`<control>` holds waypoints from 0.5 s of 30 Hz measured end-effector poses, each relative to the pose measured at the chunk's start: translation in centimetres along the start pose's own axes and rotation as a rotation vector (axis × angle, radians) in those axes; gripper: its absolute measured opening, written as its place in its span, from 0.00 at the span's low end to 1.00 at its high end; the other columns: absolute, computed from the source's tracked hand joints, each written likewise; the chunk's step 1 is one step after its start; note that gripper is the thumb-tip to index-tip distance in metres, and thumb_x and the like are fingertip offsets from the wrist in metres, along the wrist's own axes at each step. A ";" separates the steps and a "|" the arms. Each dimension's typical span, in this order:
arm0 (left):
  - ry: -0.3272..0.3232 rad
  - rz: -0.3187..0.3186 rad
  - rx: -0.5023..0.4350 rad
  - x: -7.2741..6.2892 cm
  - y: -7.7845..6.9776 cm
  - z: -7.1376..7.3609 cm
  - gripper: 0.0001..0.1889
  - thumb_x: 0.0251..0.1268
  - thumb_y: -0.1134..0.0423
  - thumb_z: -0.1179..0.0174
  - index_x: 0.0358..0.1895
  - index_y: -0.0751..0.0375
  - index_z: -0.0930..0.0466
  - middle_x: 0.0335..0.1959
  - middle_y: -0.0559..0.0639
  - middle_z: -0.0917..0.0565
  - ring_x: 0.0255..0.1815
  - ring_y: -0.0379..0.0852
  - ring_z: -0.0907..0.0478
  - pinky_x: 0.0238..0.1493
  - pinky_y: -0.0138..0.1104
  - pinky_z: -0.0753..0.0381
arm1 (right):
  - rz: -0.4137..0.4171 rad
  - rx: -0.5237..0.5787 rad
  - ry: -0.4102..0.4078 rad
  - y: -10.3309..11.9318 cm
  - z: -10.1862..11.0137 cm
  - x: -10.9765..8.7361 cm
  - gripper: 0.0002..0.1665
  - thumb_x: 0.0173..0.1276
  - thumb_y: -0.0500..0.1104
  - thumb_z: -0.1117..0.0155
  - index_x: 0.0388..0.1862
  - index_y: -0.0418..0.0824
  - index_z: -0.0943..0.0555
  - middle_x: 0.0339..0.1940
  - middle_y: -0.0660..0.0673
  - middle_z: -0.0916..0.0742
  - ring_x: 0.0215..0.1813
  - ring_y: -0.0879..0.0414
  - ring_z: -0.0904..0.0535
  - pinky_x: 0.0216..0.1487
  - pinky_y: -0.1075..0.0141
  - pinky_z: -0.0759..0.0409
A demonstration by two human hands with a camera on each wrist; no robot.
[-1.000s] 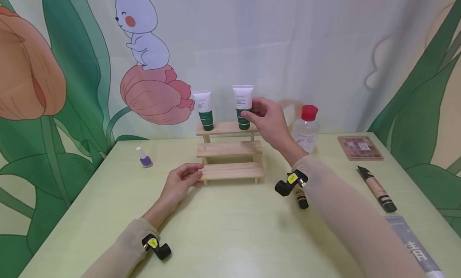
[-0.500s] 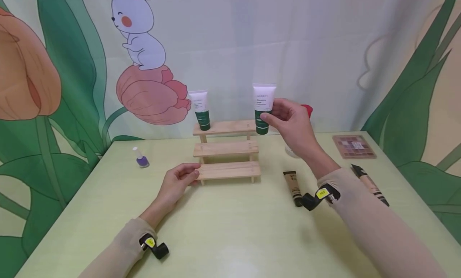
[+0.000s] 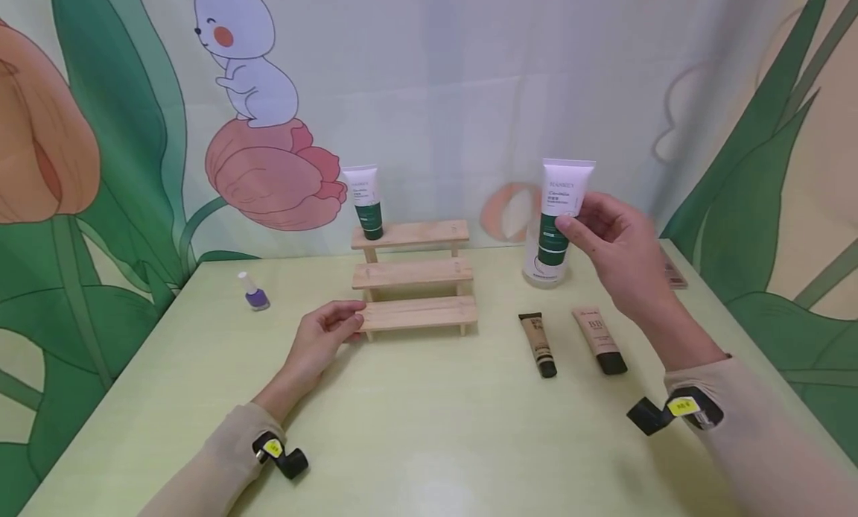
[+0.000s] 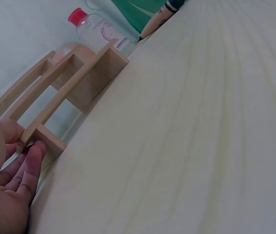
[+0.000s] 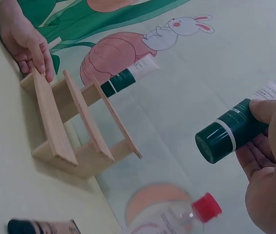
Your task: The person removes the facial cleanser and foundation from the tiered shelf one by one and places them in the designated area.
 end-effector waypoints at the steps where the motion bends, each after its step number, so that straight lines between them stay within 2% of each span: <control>1: 0.002 -0.001 -0.002 0.0 0.0 0.0 0.13 0.81 0.69 0.32 0.62 0.66 0.11 0.55 0.64 0.11 0.47 0.43 0.11 0.51 0.33 0.07 | -0.008 -0.024 -0.010 -0.3 0.7 -0.5 0.28 0.83 0.48 0.28 0.76 0.41 0.18 0.54 0.60 0.12 0.53 0.56 0.20 0.52 0.78 0.17; 5: 0.004 0.002 -0.002 0.0 0.1 -0.2 0.12 0.81 0.70 0.32 0.62 0.65 0.11 0.54 0.64 0.11 0.48 0.44 0.11 0.51 0.34 0.06 | -0.040 -0.080 -0.031 -1.6 2.9 -2.5 0.28 0.84 0.49 0.29 0.77 0.43 0.18 0.54 0.61 0.12 0.51 0.58 0.20 0.47 0.79 0.16; 12: 0.000 -0.001 0.006 -0.1 0.0 -0.1 0.13 0.81 0.68 0.32 0.62 0.65 0.11 0.57 0.63 0.10 0.48 0.43 0.11 0.52 0.33 0.07 | -0.101 -0.128 -0.055 -4.0 5.8 -6.0 0.24 0.84 0.46 0.30 0.74 0.43 0.17 0.53 0.67 0.13 0.52 0.65 0.19 0.48 0.84 0.18; 15: 0.001 -0.005 0.005 -0.1 -0.1 -0.1 0.13 0.81 0.68 0.32 0.62 0.65 0.11 0.58 0.63 0.11 0.48 0.43 0.11 0.52 0.33 0.07 | -0.109 -0.117 -0.064 -4.9 6.7 -7.4 0.22 0.84 0.43 0.29 0.72 0.44 0.16 0.53 0.66 0.12 0.51 0.66 0.18 0.46 0.84 0.18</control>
Point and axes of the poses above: each hand's wrist, its own x-axis towards the middle knuckle, its own z-axis out of the back of the hand, y = z × x, the point moved 9 cm from there along x, towards the middle knuckle
